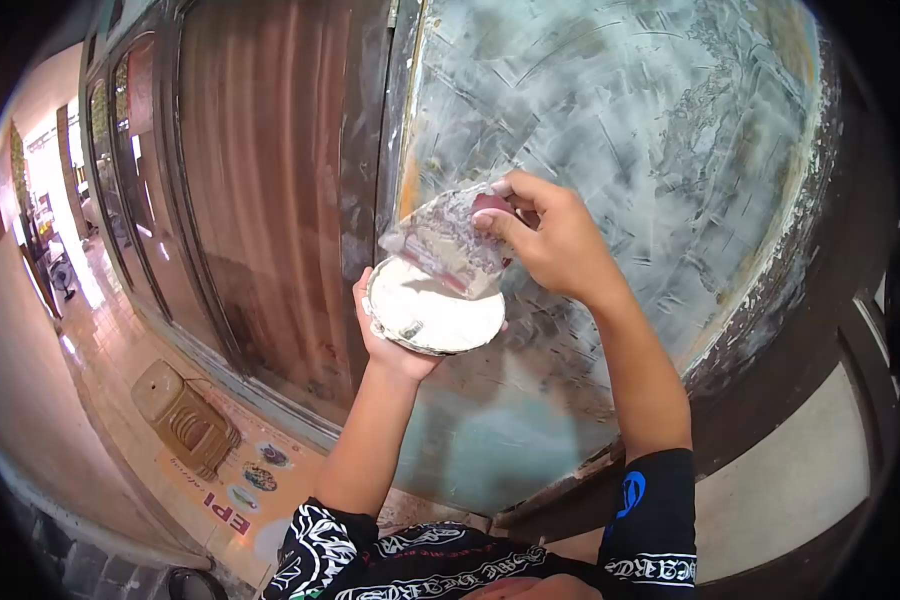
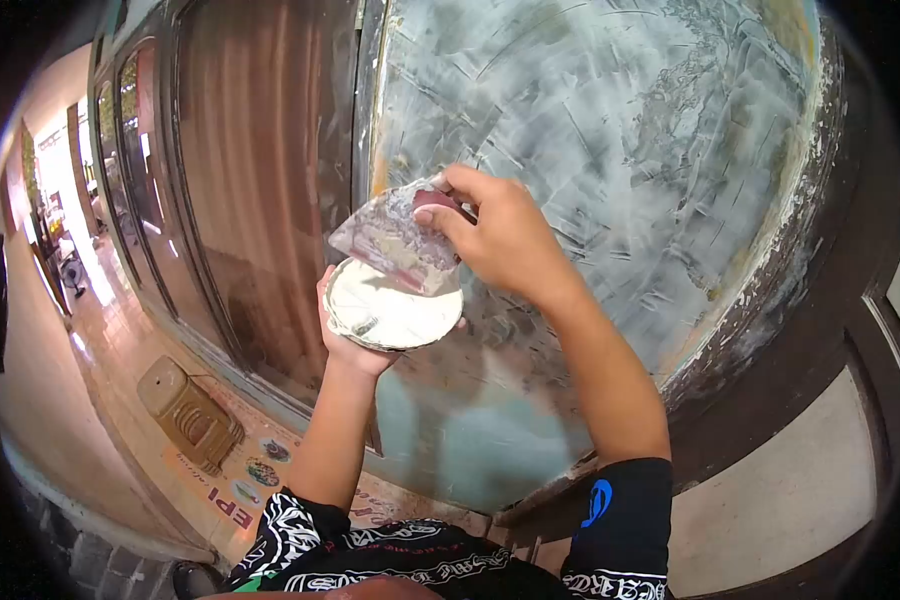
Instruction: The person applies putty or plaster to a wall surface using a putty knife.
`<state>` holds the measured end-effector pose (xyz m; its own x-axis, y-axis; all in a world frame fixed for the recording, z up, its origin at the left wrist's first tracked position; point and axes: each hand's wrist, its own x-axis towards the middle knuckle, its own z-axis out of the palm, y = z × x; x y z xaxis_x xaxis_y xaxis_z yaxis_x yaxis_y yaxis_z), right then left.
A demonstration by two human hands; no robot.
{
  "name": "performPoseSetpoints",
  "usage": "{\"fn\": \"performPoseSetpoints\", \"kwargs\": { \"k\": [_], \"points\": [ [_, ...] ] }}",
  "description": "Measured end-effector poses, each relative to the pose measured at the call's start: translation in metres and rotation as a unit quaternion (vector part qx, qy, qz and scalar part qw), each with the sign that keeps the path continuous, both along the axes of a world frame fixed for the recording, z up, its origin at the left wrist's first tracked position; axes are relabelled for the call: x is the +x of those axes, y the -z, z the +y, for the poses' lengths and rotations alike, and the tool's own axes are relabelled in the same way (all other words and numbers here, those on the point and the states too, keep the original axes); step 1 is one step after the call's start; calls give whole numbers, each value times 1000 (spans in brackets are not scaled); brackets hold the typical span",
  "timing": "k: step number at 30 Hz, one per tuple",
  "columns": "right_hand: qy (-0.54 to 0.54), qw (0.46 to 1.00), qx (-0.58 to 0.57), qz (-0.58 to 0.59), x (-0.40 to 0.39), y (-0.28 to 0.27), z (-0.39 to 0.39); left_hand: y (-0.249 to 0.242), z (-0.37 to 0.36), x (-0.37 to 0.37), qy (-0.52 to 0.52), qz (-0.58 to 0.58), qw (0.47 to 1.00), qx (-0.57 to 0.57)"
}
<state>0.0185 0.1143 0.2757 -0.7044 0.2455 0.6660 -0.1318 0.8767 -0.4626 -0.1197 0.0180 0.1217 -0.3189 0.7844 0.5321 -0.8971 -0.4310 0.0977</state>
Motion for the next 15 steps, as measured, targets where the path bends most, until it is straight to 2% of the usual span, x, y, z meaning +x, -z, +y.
{"fn": "performPoseSetpoints", "kwargs": {
  "k": [1, 7, 9, 11, 13, 15],
  "points": [
    [3, 1000, -20, 13, 1, -2, 0, -2, 1, -1, 23, 1, 999, 28],
    [10, 998, 42, 42, 3, -14, 1, -17, 4, -6, 9, 31, 999, 33],
    [17, 999, 23, 32, 2, -17, -2, -21, 5, -8, 16, 11, 1000, 22],
    [17, 998, 44, 49, -1, -20, 0, -22, 10, -9, -44, 5, 999, -21],
    [0, 997, 53, 65, -4, -21, 1, -23, 10, -11, -31, -8, 999, -13],
    [9, 997, 45, 63, -5, -24, 2, -27, 13, -10, -70, 15, 997, -38]
  ]
}}
